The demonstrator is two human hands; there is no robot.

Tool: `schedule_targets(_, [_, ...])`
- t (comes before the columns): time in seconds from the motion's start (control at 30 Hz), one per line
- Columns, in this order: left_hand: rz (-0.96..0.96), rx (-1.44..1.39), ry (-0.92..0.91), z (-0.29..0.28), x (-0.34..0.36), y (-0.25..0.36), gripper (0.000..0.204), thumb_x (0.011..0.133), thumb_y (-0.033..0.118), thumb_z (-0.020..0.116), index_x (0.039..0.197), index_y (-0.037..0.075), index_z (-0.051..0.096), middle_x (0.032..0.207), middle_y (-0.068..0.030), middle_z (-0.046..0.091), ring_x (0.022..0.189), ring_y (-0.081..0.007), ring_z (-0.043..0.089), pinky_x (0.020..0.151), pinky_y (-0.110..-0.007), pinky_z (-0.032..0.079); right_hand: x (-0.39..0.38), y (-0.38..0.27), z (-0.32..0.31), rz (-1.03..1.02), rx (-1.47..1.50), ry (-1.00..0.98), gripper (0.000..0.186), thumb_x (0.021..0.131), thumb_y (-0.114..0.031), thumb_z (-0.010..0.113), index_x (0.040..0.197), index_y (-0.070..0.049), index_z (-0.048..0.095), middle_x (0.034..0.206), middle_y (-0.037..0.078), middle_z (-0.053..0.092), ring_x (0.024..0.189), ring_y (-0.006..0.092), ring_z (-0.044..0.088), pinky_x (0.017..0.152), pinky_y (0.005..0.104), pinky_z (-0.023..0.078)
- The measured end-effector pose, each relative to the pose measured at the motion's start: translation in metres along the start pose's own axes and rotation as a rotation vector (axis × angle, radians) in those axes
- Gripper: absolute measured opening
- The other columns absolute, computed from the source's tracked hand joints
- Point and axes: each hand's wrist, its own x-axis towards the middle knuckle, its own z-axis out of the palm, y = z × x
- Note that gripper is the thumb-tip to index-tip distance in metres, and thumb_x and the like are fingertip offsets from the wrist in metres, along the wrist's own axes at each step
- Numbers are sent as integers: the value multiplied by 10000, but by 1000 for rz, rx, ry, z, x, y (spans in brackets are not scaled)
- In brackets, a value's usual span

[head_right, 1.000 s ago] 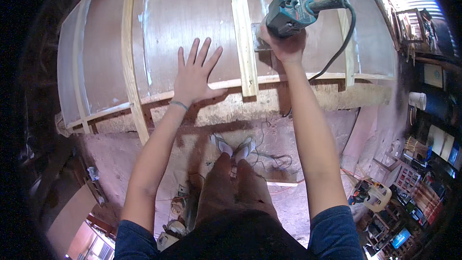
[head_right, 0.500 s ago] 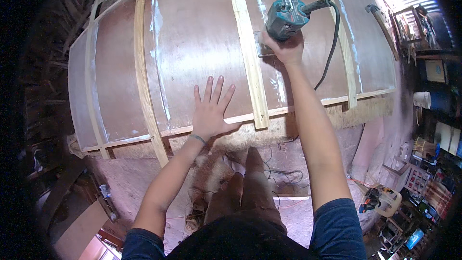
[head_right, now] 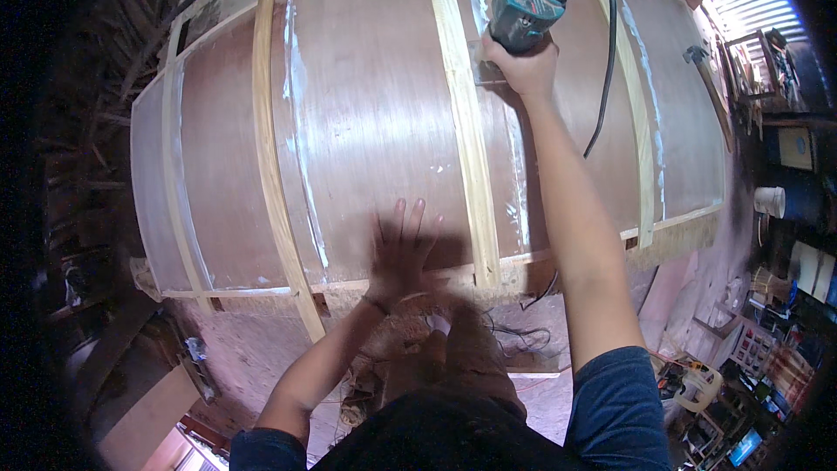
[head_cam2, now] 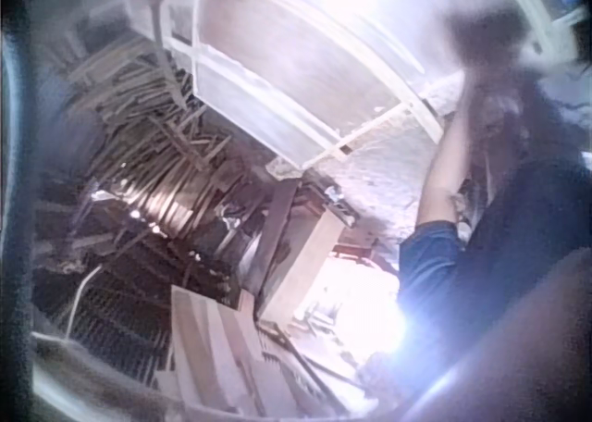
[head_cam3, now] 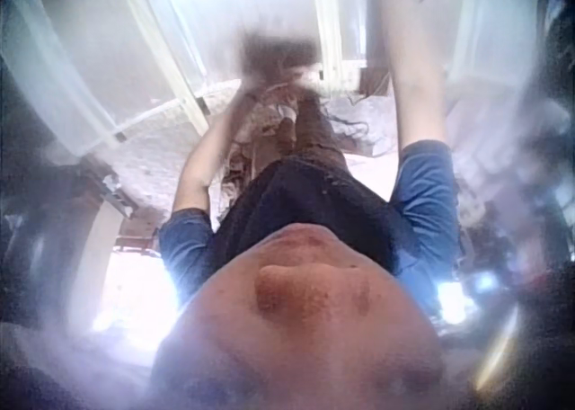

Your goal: Hammering wooden strips and using a wood trimmer to shape the edges of a large plywood structure.

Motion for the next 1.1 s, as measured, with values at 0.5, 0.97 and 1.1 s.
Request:
schedule_targets(0.5, [-33, -16, -120, -20, 11, 3, 858, 813, 691, 492, 1488, 172, 386, 1556, -183, 287, 1459, -392, 200, 1088, -739, 119, 120, 42, 54, -51, -240, 9, 427, 659, -291, 823, 976, -35, 694, 885, 84, 720, 823, 204, 684, 768, 345, 525])
schedule_targets(0.97, [-24, 8, -132, -11, 7, 3, 802, 857, 743, 390, 1464, 221, 438, 1538, -140, 345, 1434, -375, 273, 1085, -714, 187, 218, 66, 95, -186, -362, -17, 487, 680, -383, 804, 967, -12, 674, 903, 140, 706, 849, 277, 675, 791, 381, 510])
schedule_targets(1.1, [-57, -1, -91, -8, 2, 5, 815, 846, 770, 370, 1461, 242, 442, 1531, -114, 364, 1433, -353, 282, 1097, -704, 171, 223, 59, 101, -155, -340, -83, 486, 716, -385, 796, 987, -1, 672, 942, 136, 703, 880, 258, 669, 811, 372, 502])
